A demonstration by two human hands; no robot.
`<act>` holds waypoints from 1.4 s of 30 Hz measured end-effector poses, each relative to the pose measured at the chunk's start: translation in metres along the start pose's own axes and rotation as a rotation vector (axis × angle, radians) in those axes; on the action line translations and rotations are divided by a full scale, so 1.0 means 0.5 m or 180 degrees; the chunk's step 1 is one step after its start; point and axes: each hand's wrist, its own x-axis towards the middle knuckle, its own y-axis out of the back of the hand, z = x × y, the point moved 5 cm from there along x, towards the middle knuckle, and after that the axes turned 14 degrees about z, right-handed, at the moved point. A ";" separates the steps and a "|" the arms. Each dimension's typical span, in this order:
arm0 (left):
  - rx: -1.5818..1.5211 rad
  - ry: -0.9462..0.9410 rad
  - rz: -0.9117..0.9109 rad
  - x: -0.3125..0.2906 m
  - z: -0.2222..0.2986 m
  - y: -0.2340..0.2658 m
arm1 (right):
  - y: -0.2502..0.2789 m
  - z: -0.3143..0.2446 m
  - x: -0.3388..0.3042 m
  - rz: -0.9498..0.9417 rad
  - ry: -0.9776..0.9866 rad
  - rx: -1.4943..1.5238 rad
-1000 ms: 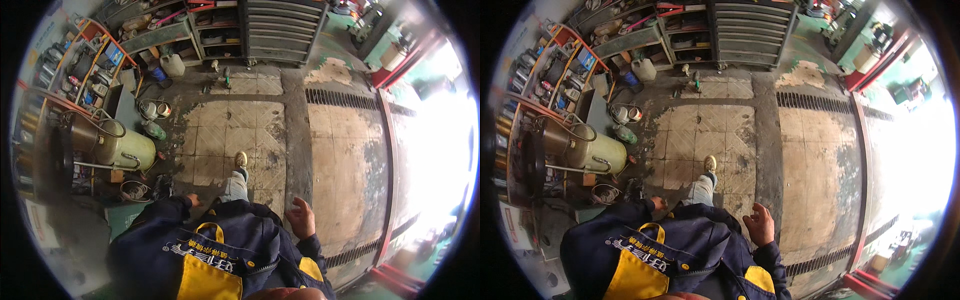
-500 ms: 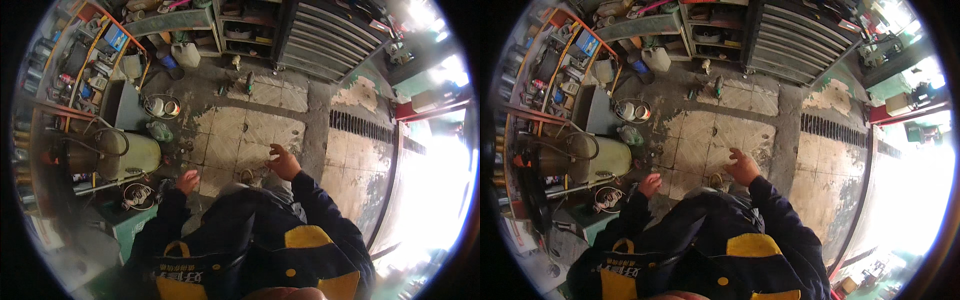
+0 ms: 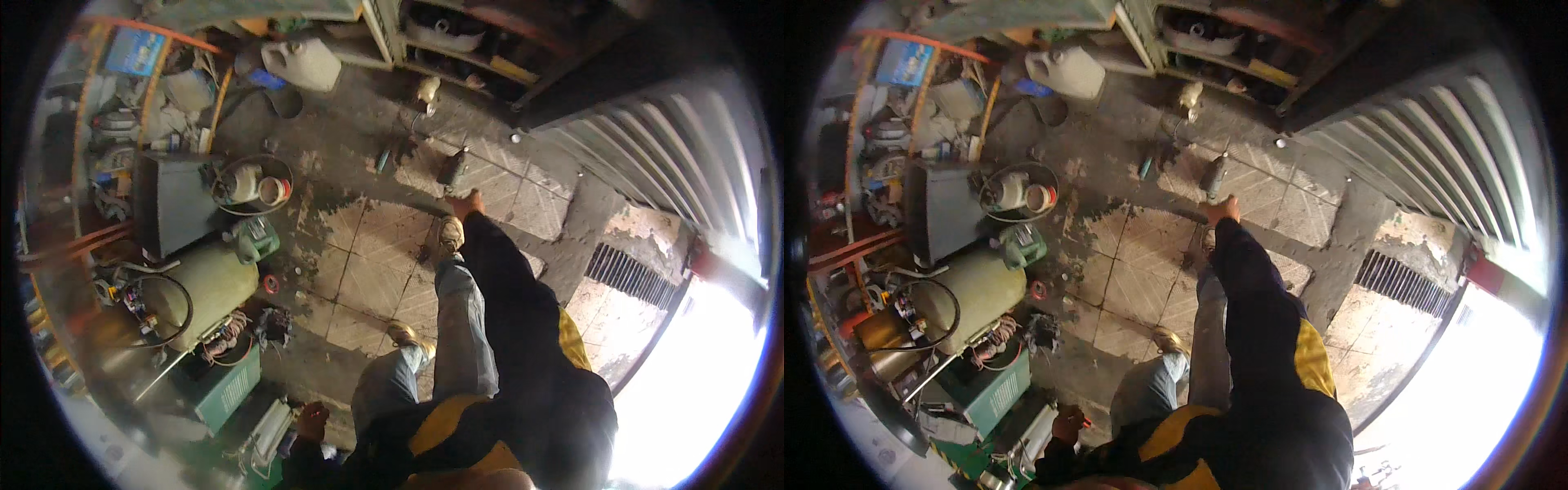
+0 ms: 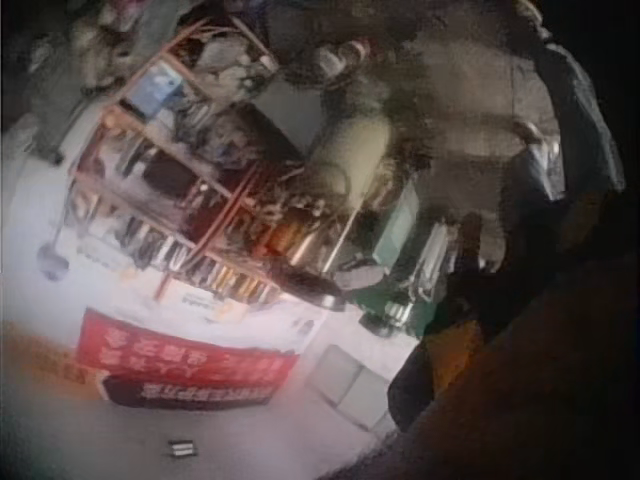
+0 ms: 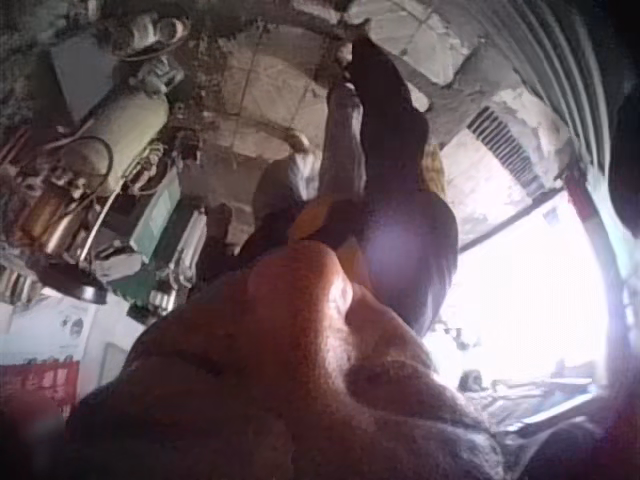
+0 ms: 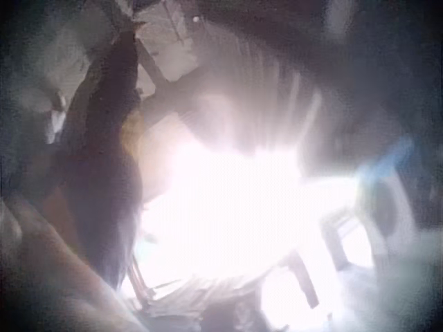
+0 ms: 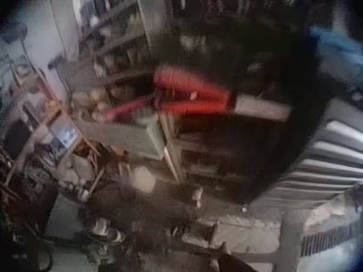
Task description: The person uses a cordless impact wrench to remove bolts from a car's underbody shield while the vehicle is raised on a lift. After removing several bolts, the person detaches the shield and places it on the floor.
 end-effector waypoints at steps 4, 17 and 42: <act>-0.0384 -0.0482 0.0232 0.108 0.254 0.042 | -0.088 -0.054 0.201 0.0825 -0.0254 -0.0418; -0.1879 -0.0632 -0.0371 0.279 0.775 0.171 | 0.075 -0.098 -0.026 0.0652 0.0460 -0.0365; -0.1080 -0.4998 -0.4184 -0.872 1.127 0.230 | 0.820 0.097 -1.470 0.4021 0.2179 0.3744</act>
